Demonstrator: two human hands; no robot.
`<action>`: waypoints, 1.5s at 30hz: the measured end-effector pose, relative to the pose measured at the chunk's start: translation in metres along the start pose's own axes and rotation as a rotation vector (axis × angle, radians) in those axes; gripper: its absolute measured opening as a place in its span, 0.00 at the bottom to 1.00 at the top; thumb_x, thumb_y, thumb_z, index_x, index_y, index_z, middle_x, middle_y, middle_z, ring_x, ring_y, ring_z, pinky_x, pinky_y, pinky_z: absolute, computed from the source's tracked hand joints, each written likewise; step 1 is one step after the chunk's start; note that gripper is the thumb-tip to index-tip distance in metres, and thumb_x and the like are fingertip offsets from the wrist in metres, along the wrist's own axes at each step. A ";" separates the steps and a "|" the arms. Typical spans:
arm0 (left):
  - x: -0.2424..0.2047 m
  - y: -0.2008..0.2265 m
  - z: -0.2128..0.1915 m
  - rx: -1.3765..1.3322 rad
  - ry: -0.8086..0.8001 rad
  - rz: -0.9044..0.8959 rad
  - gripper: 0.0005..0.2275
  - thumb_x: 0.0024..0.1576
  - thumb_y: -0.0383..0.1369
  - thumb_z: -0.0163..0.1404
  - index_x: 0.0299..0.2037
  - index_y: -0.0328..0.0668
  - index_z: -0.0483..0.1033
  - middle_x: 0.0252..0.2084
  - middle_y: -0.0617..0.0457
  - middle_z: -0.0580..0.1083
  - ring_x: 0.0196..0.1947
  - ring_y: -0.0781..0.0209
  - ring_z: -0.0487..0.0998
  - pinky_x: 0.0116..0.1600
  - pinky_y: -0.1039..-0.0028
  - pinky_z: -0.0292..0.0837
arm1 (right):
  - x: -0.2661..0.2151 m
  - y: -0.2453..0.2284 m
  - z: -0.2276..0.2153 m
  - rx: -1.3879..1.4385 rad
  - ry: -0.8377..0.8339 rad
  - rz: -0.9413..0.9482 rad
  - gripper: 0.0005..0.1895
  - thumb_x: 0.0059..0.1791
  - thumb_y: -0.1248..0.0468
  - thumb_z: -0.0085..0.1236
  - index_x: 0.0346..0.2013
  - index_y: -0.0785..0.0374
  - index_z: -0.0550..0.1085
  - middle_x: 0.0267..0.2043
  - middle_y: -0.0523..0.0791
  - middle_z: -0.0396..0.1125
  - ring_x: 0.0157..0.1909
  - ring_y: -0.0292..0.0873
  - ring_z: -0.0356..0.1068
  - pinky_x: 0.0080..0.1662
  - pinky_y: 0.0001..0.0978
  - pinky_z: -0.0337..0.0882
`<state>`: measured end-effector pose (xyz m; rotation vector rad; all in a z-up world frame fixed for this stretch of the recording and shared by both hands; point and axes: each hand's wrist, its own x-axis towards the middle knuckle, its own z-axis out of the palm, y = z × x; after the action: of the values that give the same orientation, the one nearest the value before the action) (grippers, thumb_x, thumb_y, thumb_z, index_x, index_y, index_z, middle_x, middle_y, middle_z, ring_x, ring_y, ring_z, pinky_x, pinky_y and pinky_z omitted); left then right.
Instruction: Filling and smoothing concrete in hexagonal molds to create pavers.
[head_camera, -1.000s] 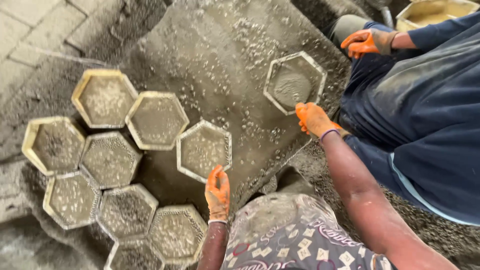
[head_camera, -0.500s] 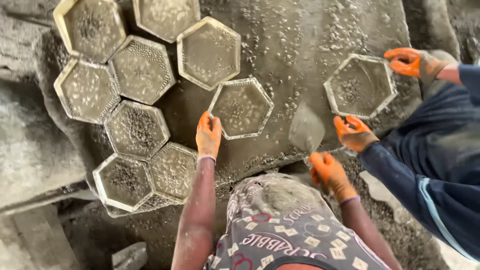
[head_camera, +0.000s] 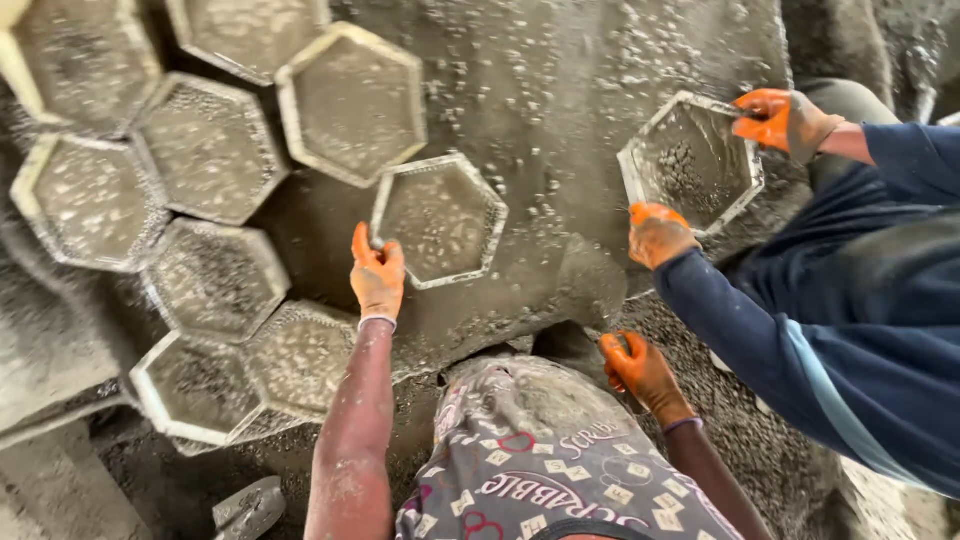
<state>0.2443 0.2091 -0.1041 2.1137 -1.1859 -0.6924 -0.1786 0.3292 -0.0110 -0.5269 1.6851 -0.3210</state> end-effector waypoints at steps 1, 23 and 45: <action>-0.002 0.014 -0.002 -0.085 -0.024 -0.078 0.22 0.58 0.32 0.53 0.63 0.40 0.65 0.28 0.49 0.74 0.23 0.57 0.76 0.32 0.65 0.74 | -0.001 -0.001 -0.003 -0.060 0.009 0.012 0.23 0.50 0.51 0.57 0.49 0.68 0.74 0.24 0.46 0.68 0.21 0.38 0.64 0.25 0.32 0.64; 0.022 0.227 0.147 0.083 -0.240 0.506 0.23 0.63 0.38 0.55 0.65 0.32 0.67 0.65 0.36 0.71 0.66 0.43 0.69 0.68 0.56 0.63 | 0.128 -0.199 -0.111 -0.004 0.252 -0.175 0.21 0.55 0.51 0.47 0.46 0.69 0.66 0.22 0.47 0.66 0.19 0.40 0.63 0.22 0.34 0.63; 0.258 0.352 0.384 0.146 -0.507 0.665 0.18 0.64 0.41 0.45 0.64 0.51 0.73 0.67 0.51 0.70 0.69 0.44 0.64 0.76 0.59 0.56 | 0.273 -0.397 -0.074 -0.163 0.050 -0.380 0.19 0.53 0.51 0.48 0.40 0.68 0.66 0.21 0.45 0.67 0.17 0.37 0.64 0.21 0.34 0.67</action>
<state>-0.0972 -0.2590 -0.1468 1.5136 -2.1274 -0.8534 -0.2188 -0.1561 -0.0352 -0.9712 1.6632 -0.4757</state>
